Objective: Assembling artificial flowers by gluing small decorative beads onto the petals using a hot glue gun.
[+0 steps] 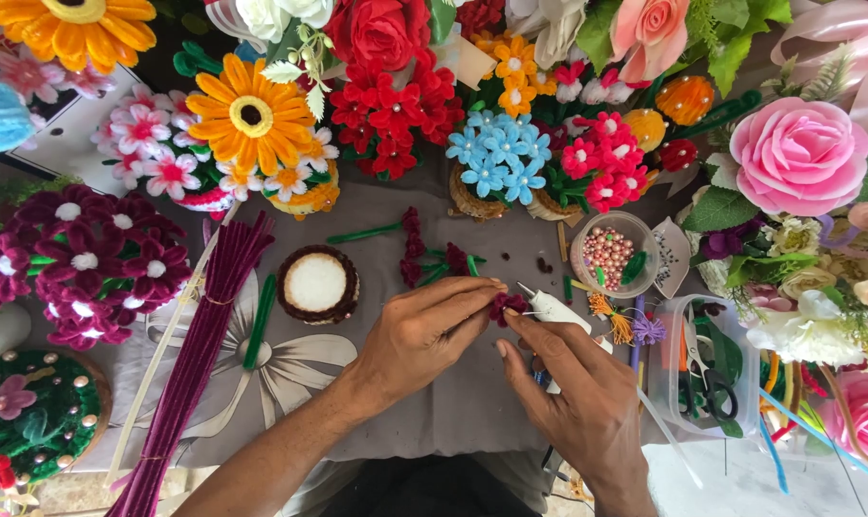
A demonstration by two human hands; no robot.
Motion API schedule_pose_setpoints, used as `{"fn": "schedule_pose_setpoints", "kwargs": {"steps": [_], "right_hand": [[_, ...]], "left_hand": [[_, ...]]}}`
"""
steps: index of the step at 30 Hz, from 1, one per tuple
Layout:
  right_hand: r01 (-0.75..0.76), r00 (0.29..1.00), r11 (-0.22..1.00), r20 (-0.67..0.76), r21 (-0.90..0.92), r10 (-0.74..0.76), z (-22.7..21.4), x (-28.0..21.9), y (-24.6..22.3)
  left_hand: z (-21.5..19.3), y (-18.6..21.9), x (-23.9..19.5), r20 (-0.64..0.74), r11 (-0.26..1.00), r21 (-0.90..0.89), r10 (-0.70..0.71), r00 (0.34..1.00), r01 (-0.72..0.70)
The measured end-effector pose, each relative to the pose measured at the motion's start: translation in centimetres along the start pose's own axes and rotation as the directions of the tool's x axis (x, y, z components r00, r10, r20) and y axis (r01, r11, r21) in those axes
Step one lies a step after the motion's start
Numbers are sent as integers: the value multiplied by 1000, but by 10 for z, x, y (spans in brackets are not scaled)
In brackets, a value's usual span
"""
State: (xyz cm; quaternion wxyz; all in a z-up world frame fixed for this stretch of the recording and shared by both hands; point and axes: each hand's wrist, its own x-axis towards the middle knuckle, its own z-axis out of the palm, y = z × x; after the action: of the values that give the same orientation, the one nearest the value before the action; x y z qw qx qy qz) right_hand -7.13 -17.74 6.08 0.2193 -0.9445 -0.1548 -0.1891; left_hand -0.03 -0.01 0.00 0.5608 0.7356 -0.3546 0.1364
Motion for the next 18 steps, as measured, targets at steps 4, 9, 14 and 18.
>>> {"fn": "schedule_pose_setpoints", "kwargs": {"steps": [4, 9, 14, 18], "right_hand": [[-21, 1000, 1000, 10, 3, 21, 1, 1, 0], [-10, 1000, 1000, 22, 1, 10, 1, 0, 1], [-8, 1000, 1000, 21, 13, 8, 0, 2, -1], [-3, 1000, 1000, 10, 11, 3, -1, 1, 0]], "left_hand": [[1, -1, -1, -2, 1000, 9, 4, 1000, -4], [1, -2, -2, 5, 1000, 8, 0, 1000, 0], [2, -3, -3, 5, 1000, 10, 3, 1000, -3], [1, -2, -3, 2, 1000, 7, 1, 1000, -1]]}}
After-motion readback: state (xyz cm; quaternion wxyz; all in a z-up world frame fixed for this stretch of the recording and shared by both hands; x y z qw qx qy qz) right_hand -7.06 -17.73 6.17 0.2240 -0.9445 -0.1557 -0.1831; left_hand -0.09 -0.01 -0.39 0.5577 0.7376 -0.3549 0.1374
